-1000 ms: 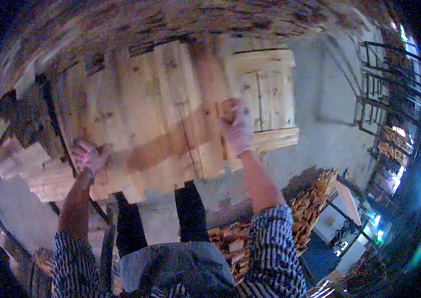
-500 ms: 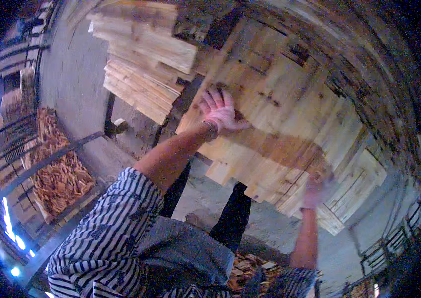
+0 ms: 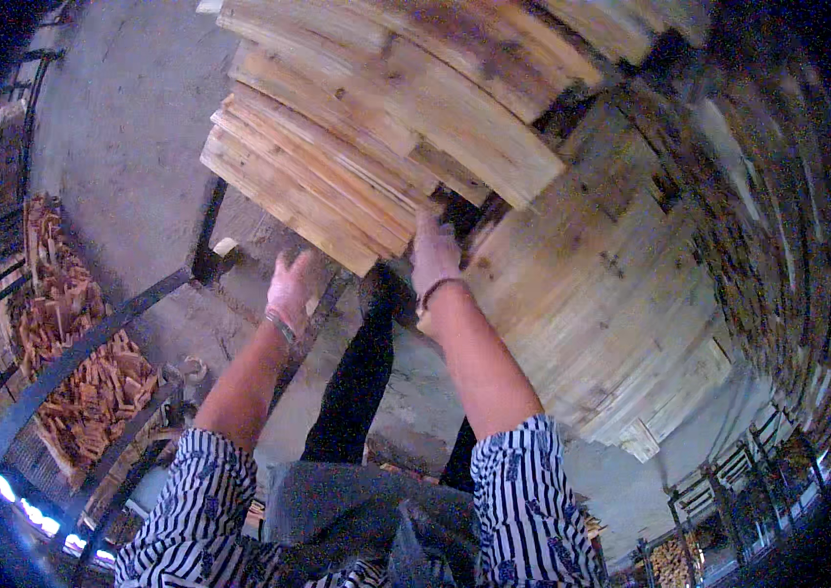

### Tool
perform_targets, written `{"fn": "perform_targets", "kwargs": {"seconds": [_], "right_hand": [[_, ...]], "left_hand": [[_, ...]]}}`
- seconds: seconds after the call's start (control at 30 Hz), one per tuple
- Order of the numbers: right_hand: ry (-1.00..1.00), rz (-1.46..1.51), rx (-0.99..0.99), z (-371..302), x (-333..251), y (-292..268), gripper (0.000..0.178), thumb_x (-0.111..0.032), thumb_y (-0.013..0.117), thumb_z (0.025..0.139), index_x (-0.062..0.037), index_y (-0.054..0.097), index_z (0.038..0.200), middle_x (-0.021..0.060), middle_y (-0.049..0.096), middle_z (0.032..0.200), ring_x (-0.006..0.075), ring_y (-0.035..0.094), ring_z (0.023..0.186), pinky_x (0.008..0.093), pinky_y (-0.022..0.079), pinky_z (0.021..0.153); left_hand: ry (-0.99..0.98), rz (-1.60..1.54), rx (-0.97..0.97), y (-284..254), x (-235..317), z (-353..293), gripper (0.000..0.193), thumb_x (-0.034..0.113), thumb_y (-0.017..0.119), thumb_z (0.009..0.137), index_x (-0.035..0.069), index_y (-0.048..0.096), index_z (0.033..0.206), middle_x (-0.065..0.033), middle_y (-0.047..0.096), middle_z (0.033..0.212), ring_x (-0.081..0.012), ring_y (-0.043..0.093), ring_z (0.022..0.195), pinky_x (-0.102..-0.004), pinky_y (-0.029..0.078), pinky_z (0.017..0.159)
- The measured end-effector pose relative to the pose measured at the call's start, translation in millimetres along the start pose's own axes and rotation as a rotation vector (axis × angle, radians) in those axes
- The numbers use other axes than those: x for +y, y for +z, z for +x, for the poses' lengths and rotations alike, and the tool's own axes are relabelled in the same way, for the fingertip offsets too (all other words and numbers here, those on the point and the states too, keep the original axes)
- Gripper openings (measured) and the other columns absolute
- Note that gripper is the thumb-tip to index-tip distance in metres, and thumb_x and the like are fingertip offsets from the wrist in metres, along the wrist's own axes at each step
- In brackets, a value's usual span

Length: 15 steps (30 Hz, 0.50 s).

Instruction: The person repeatedly picks up wooden planks from a pile and stacks them onto a growing stack. The person handles the planks one at a time or in small groups, placing them carefully to build a neat pile.

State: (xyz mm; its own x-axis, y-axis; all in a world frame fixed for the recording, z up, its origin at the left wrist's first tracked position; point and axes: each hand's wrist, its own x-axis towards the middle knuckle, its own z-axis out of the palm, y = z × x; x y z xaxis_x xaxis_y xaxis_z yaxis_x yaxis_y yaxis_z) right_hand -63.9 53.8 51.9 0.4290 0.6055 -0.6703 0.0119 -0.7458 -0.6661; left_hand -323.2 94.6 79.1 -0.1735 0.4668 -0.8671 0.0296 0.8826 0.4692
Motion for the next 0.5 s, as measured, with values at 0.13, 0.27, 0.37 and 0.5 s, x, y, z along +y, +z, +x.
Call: {"fn": "perform_targets", "kwargs": {"seconds": [0.13, 0.27, 0.37, 0.5], "right_hand": [[0.073, 0.457, -0.116, 59, 52, 14, 0.038, -0.026, 0.046, 0.100, -0.0051, 0.054, 0.131, 0.0164, 0.059, 0.128, 0.0272, 0.056, 0.118, 0.0425, 0.046, 0.104], [0.457, 1.103, -0.147, 33, -12, 29, 0.041, -0.029, 0.044, 0.102, -0.0045, 0.055, 0.133, 0.0140, 0.057, 0.135, 0.0279, 0.054, 0.127, 0.0442, 0.044, 0.109], [0.307, 0.799, -0.190, -16, -22, 42, 0.046, -0.034, 0.045, 0.102, -0.0042, 0.053, 0.136, 0.0147, 0.055, 0.137, 0.0290, 0.052, 0.130, 0.0495, 0.043, 0.109], [-0.282, -0.509, -0.042, -94, 84, 117, 0.050, -0.033, 0.054, 0.100, -0.0119, 0.042, 0.143, 0.0105, 0.054, 0.135, 0.0292, 0.054, 0.123, 0.0480, 0.046, 0.103]], "left_hand": [[-0.109, -0.147, -0.092, -1, 33, 76, 0.072, 0.037, 0.071, 0.091, 0.008, 0.039, 0.149, -0.0120, 0.049, 0.147, -0.0275, 0.053, 0.125, -0.0448, 0.047, 0.099], [-0.186, -0.451, -0.136, -9, 14, 111, 0.055, 0.038, 0.072, 0.090, 0.009, 0.055, 0.134, -0.0069, 0.058, 0.136, -0.0213, 0.055, 0.121, -0.0374, 0.047, 0.095], [-0.093, -0.273, -0.130, -25, 12, 97, 0.054, 0.038, 0.071, 0.091, 0.009, 0.055, 0.134, -0.0060, 0.058, 0.137, -0.0231, 0.056, 0.121, -0.0409, 0.046, 0.097], [-0.022, -0.259, -0.371, -64, 41, 79, 0.064, 0.040, 0.068, 0.093, 0.009, 0.046, 0.145, -0.0072, 0.054, 0.142, -0.0248, 0.051, 0.129, -0.0444, 0.041, 0.106]]}}
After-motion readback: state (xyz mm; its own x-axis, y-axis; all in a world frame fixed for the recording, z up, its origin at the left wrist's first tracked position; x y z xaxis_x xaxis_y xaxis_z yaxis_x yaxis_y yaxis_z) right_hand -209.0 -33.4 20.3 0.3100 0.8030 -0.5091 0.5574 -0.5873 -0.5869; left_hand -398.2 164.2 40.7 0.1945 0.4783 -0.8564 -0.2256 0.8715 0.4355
